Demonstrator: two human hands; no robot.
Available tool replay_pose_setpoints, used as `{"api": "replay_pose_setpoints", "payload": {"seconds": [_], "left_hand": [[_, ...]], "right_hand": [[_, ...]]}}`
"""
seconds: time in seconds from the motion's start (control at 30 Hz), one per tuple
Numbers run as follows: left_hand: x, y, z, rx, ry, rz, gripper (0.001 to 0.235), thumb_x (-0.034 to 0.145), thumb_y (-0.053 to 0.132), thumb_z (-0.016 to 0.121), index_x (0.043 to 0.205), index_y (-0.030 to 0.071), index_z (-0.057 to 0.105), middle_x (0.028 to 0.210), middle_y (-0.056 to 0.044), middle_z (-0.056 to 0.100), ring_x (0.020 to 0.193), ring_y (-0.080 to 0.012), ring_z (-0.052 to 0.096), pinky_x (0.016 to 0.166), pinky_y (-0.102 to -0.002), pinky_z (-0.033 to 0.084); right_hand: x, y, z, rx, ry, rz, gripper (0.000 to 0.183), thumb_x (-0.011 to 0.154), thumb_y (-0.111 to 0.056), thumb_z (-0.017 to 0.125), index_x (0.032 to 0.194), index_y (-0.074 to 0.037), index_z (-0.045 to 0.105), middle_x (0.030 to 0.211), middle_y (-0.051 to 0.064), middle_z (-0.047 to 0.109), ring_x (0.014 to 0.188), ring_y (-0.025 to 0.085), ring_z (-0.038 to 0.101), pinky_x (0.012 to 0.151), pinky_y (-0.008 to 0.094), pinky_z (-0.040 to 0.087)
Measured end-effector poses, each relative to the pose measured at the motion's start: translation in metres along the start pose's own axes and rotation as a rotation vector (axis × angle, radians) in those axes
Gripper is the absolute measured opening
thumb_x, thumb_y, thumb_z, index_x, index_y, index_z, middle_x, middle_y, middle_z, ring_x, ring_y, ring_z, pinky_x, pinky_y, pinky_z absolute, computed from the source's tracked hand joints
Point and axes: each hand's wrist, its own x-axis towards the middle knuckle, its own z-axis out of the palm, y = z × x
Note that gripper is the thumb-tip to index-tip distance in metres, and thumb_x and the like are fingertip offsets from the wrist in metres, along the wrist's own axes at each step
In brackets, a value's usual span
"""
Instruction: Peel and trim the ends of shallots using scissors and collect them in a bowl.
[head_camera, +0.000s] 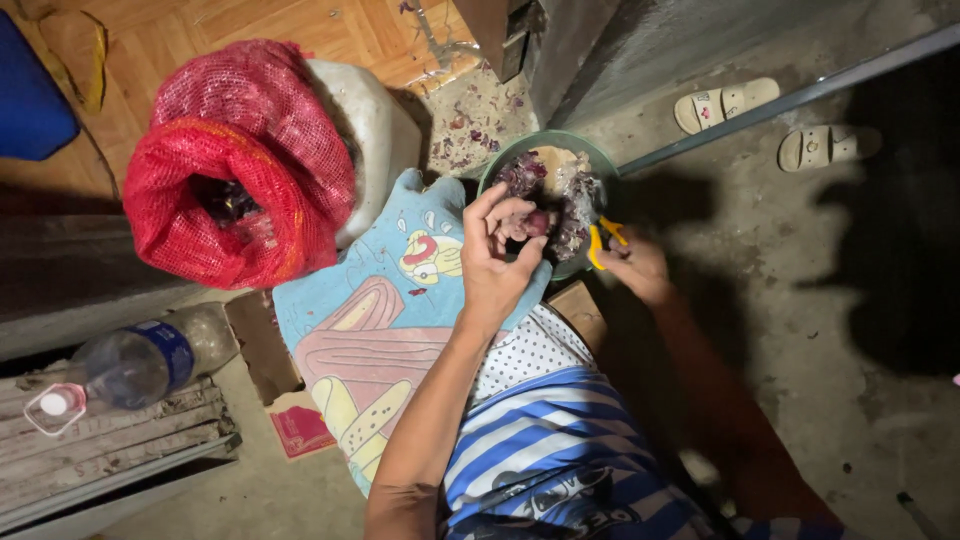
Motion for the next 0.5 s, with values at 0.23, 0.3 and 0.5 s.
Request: {"api": "replay_pose_setpoints", "payload": {"seconds": [0.23, 0.3, 0.5], "left_hand": [[-0.004, 0.011, -0.021, 0.208, 0.095, 0.024, 0.079, 0.082, -0.010, 0.078, 0.149, 0.005, 0.038, 0.125, -0.007, 0.065, 0.099, -0.0097, 0.061, 0.085, -0.023, 0.050], [-0.005, 0.019, -0.027, 0.310, 0.133, 0.048, 0.079, 0.081, -0.007, 0.081, 0.148, 0.004, 0.041, 0.120, -0.008, 0.066, 0.095, -0.0101, 0.058, 0.084, -0.024, 0.049], [-0.008, 0.021, -0.042, 0.495, 0.239, 0.078, 0.073, 0.081, -0.004, 0.080, 0.143, 0.003, 0.043, 0.111, -0.009, 0.068, 0.098, -0.0141, 0.067, 0.088, -0.027, 0.054]], "right_hand": [[0.008, 0.038, 0.021, -0.653, -0.294, 0.317, 0.056, 0.081, -0.045, 0.082, 0.122, -0.010, 0.070, 0.105, 0.018, 0.069, 0.094, 0.033, 0.065, 0.084, 0.045, 0.051], [0.010, 0.036, 0.025, -0.697, -0.365, 0.402, 0.057, 0.081, -0.048, 0.081, 0.123, -0.012, 0.071, 0.108, 0.019, 0.070, 0.097, 0.035, 0.067, 0.086, 0.047, 0.052], [0.020, 0.006, 0.017, -0.266, -0.252, 0.366, 0.051, 0.083, -0.045, 0.075, 0.121, -0.012, 0.071, 0.098, 0.012, 0.075, 0.089, 0.026, 0.070, 0.079, 0.039, 0.055]]}}
